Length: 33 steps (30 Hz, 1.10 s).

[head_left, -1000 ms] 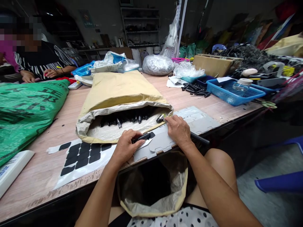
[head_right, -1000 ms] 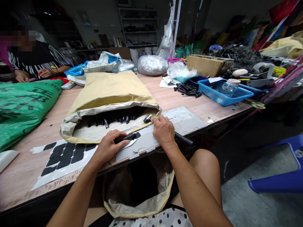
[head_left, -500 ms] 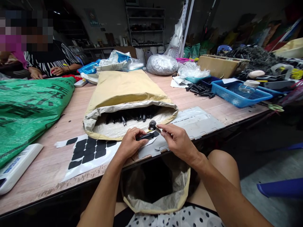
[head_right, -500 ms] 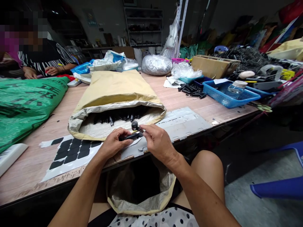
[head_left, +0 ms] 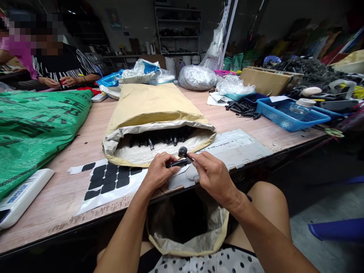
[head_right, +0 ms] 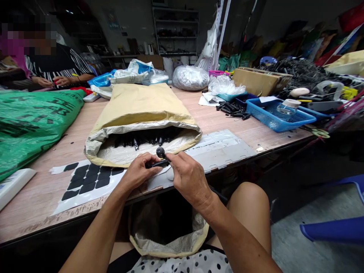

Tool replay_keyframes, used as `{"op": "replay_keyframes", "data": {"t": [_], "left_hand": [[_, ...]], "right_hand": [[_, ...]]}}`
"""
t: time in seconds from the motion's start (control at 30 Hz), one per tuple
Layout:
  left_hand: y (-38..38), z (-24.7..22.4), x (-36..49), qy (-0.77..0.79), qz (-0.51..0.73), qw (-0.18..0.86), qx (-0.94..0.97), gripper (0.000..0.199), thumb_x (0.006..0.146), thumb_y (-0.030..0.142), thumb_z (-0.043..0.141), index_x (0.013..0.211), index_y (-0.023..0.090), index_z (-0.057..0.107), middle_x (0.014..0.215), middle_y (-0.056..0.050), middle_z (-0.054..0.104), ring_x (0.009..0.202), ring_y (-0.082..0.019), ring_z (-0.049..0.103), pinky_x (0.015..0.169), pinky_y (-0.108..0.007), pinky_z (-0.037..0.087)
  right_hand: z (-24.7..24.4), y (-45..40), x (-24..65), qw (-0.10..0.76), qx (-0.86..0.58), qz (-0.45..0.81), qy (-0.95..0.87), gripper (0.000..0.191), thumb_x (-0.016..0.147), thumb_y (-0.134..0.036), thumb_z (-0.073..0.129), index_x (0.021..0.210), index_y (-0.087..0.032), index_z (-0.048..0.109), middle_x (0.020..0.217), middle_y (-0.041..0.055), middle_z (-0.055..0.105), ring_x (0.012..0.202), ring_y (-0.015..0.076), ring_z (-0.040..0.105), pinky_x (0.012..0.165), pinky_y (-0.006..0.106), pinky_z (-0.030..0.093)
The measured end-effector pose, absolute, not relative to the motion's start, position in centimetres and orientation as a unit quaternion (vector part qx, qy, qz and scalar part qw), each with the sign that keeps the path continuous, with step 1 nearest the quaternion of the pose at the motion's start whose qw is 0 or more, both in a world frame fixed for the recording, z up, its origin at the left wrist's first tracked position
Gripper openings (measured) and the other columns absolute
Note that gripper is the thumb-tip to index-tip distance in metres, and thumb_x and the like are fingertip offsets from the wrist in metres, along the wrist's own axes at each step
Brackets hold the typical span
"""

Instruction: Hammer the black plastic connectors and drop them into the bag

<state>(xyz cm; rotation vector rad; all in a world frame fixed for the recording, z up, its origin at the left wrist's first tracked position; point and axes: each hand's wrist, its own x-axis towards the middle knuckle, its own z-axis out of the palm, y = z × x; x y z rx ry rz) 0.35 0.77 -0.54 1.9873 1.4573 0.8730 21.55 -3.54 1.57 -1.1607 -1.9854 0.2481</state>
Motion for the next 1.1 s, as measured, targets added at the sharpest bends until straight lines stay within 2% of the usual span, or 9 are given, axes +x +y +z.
{"op": "replay_keyframes", "data": {"t": [0.17,0.33,0.63,0.9,1.03,1.1], "left_hand": [[0.6,-0.2,0.5,0.546,0.319,0.265,0.728,0.015,0.074,0.026,0.073,0.088,0.021,0.071,0.088,-0.002,0.066,0.095,-0.024,0.057,0.086,-0.036,0.042],[0.5,0.1,0.6,0.548,0.309,0.266,0.730,0.016,0.074,0.028,0.072,0.089,0.022,0.071,0.087,-0.001,0.064,0.094,-0.024,0.057,0.084,-0.036,0.043],[0.4,-0.1,0.3,0.557,0.313,0.294,0.711,0.021,0.071,0.026,0.071,0.092,0.022,0.067,0.093,-0.001,0.062,0.096,-0.024,0.058,0.084,-0.036,0.045],[0.4,0.2,0.4,0.564,0.302,0.279,0.716,0.020,0.072,0.024,0.071,0.091,0.022,0.067,0.092,-0.001,0.064,0.095,-0.024,0.057,0.086,-0.037,0.044],[-0.2,0.7,0.4,0.523,0.313,0.260,0.749,0.017,0.078,0.031,0.073,0.092,0.023,0.069,0.094,-0.002,0.066,0.097,-0.025,0.057,0.087,-0.037,0.044],[-1.7,1.6,0.8,0.473,0.322,0.295,0.765,0.020,0.083,0.038,0.073,0.096,0.023,0.071,0.096,-0.003,0.068,0.096,-0.023,0.059,0.086,-0.035,0.045]], "right_hand": [[1.2,-3.7,22.0,0.373,-0.479,0.110,-0.787,0.039,0.097,-0.011,0.049,0.128,-0.024,0.068,0.101,0.0052,0.070,0.096,0.0191,0.066,0.089,0.029,0.052],[1.3,-2.0,23.3,0.397,-0.506,0.076,-0.762,0.037,0.096,-0.014,0.052,0.128,-0.024,0.068,0.106,0.0044,0.071,0.101,0.0192,0.066,0.091,0.028,0.051],[-0.8,2.8,25.0,0.260,-0.623,-0.058,-0.736,0.033,0.093,-0.015,0.056,0.119,-0.027,0.073,0.102,0.0062,0.068,0.100,0.0228,0.059,0.085,0.031,0.045],[-1.1,2.5,24.8,0.236,-0.630,-0.079,-0.735,0.032,0.098,-0.022,0.052,0.123,-0.027,0.070,0.104,0.0071,0.067,0.099,0.0233,0.056,0.084,0.032,0.040],[-1.1,2.5,24.8,0.243,-0.632,-0.080,-0.732,0.030,0.097,-0.021,0.053,0.120,-0.027,0.070,0.104,0.0065,0.066,0.099,0.0236,0.055,0.083,0.032,0.038],[-1.2,2.5,24.8,0.243,-0.630,-0.085,-0.733,0.030,0.097,-0.021,0.053,0.120,-0.028,0.070,0.104,0.0062,0.066,0.099,0.0240,0.054,0.081,0.033,0.038]]}}
